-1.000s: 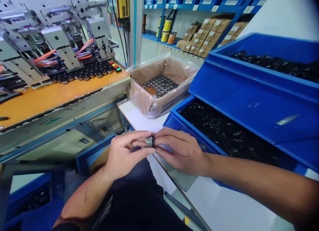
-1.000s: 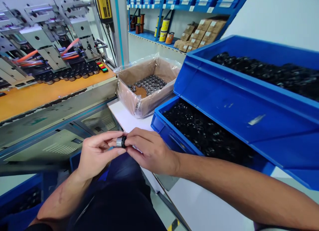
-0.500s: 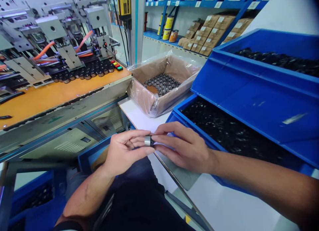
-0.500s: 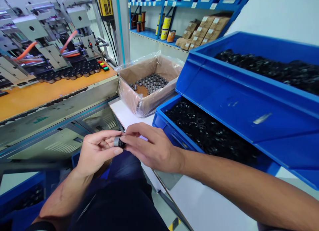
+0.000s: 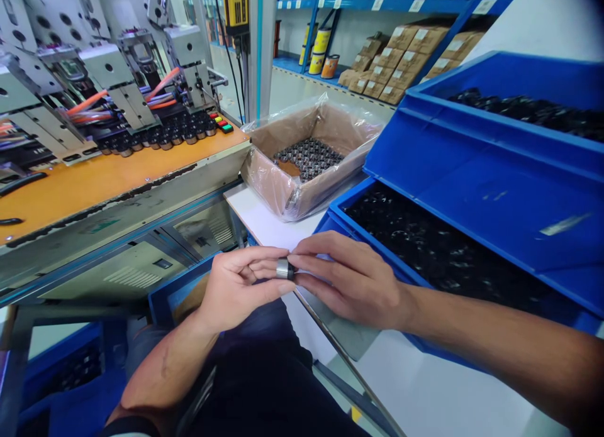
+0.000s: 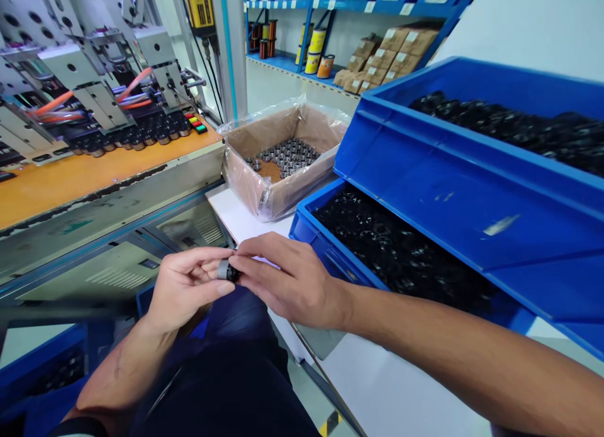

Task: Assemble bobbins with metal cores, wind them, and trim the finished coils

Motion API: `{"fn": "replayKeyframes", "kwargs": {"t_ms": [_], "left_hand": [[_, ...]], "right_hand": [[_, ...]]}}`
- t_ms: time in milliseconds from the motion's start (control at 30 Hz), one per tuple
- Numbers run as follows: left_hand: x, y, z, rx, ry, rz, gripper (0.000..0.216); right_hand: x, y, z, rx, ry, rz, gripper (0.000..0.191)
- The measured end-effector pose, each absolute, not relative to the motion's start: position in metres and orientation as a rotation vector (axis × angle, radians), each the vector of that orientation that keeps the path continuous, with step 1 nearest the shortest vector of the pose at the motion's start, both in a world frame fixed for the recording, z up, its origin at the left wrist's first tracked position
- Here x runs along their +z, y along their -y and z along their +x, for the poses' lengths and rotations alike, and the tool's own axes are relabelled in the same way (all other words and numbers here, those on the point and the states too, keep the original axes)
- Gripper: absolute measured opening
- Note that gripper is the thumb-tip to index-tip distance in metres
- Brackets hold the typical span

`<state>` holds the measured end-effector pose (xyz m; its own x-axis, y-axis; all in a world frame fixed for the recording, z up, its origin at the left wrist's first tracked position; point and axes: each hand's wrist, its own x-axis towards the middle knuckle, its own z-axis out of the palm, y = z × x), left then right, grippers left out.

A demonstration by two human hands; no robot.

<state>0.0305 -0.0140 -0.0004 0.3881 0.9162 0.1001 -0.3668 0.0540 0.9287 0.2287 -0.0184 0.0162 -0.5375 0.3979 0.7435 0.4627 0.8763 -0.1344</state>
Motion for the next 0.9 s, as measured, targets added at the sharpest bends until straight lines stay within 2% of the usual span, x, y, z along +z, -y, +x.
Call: {"fn": "replayKeyframes", "kwargs": {"t_ms": [567,900], "left_hand": [[-0.0003,0.0149,0.0291,1.078,-0.589,1.08,0.038],[-0.002,0.0147,0.0257,1.011,-0.666,1.11,0.039]], "right_hand": [[0.0152,0.0168,0.228,-0.117,2.203,-0.608,0.025],[0.0174,0.0161,0.2297,-0.192,2.21,-0.58,0.015]]}}
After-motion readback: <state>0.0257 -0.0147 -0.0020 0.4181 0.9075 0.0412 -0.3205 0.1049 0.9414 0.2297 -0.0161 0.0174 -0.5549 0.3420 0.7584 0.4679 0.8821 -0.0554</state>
